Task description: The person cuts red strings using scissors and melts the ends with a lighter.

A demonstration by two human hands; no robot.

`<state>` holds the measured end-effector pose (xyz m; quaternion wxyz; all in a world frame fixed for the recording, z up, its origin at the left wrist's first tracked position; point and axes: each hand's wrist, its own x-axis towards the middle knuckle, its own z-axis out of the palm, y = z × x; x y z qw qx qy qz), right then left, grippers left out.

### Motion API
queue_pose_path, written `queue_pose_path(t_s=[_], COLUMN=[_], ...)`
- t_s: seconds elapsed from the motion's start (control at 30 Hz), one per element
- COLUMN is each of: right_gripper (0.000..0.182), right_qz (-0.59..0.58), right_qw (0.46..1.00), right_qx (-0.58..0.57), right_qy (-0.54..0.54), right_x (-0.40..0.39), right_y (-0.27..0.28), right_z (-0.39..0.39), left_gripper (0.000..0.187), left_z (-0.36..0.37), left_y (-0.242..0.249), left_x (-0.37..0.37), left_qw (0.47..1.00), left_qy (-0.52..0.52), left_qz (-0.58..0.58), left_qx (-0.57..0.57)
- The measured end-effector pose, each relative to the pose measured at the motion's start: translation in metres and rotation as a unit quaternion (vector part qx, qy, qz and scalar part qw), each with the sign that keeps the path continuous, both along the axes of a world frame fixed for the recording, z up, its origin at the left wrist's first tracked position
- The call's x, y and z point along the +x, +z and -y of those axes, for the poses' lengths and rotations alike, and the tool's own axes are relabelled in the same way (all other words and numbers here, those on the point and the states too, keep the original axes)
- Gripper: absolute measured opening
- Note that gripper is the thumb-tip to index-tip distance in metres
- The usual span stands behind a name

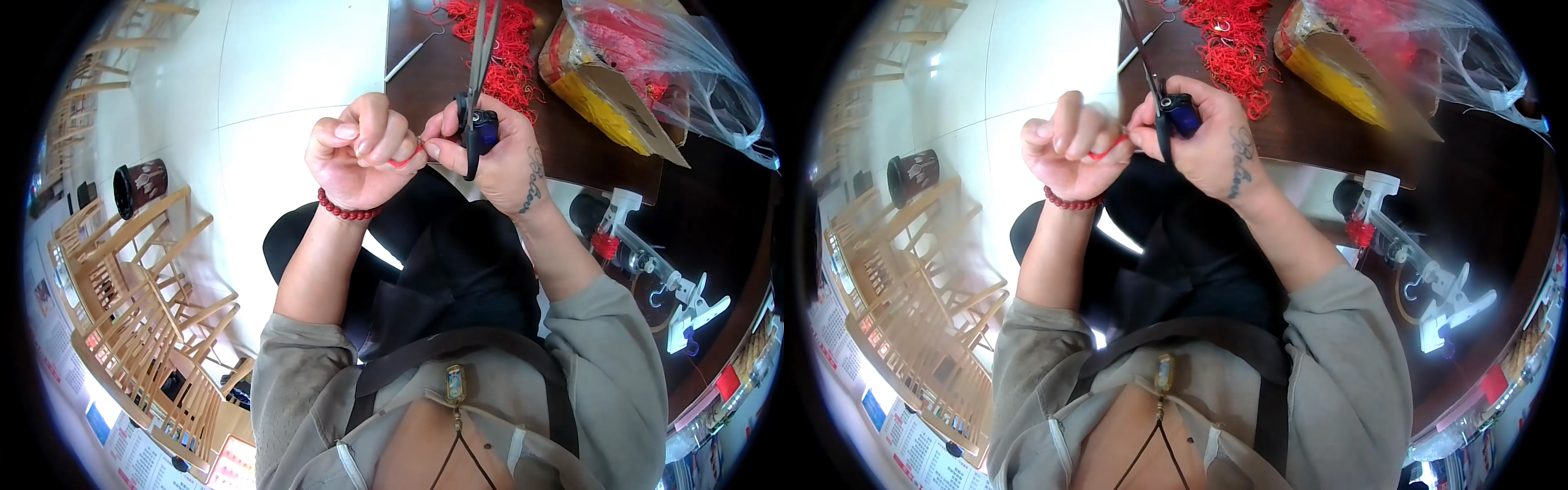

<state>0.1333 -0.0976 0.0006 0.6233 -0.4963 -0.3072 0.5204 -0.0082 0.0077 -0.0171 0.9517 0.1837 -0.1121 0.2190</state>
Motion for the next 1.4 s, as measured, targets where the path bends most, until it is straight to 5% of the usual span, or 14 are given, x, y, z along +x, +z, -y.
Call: queue_pose_path(t_s=[0.13, 0.27, 0.37, 0.5, 0.6, 0.73, 0.93, 1.13, 1.4], right_gripper=[0.017, 0.017, 0.016, 0.014, 0.014, 0.015, 0.022, 0.047, 0.050], right_qz=[-0.010, 0.055, 0.099, 0.122, 0.138, 0.129, 0.212, 0.347, 0.432], right_qw=[1.000, 0.995, 0.992, 0.988, 0.986, 0.986, 0.969, 0.930, 0.895], right_qx=[-0.014, -0.020, -0.026, -0.053, -0.060, -0.092, -0.085, -0.117, -0.095], right_qy=[-0.025, -0.075, -0.077, -0.077, -0.078, -0.052, -0.099, -0.026, 0.055], right_x=[0.004, 0.015, 0.021, 0.023, 0.023, 0.022, 0.020, 0.024, 0.037], right_y=[0.002, 0.009, 0.009, 0.011, 0.008, 0.013, 0.009, 0.002, 0.005], right_z=[0.000, 0.003, 0.004, 0.004, 0.002, 0.001, 0.001, 0.019, 0.028], left_gripper=[0.020, 0.024, 0.025, 0.012, 0.006, 0.006, 0.008, 0.012, 0.010], left_z=[0.009, 0.012, 0.021, 0.022, 0.020, 0.028, 0.021, 0.020, 0.021], left_y=[0.010, 0.021, 0.022, 0.019, 0.020, 0.023, 0.012, 0.019, 0.014], left_x=[0.005, 0.006, 0.012, 0.009, 0.010, 0.009, 0.007, 0.006, 0.005], left_qw=[0.995, 0.943, 0.801, 0.655, 0.639, 0.772, 0.844, 0.877, 0.880], left_qy=[0.074, 0.166, 0.263, 0.303, 0.323, 0.170, 0.181, 0.169, 0.194], left_qz=[-0.064, -0.272, -0.405, -0.408, -0.396, -0.479, -0.418, -0.392, -0.358], left_qx=[0.016, 0.097, 0.355, 0.559, 0.575, 0.383, 0.284, 0.221, 0.243])
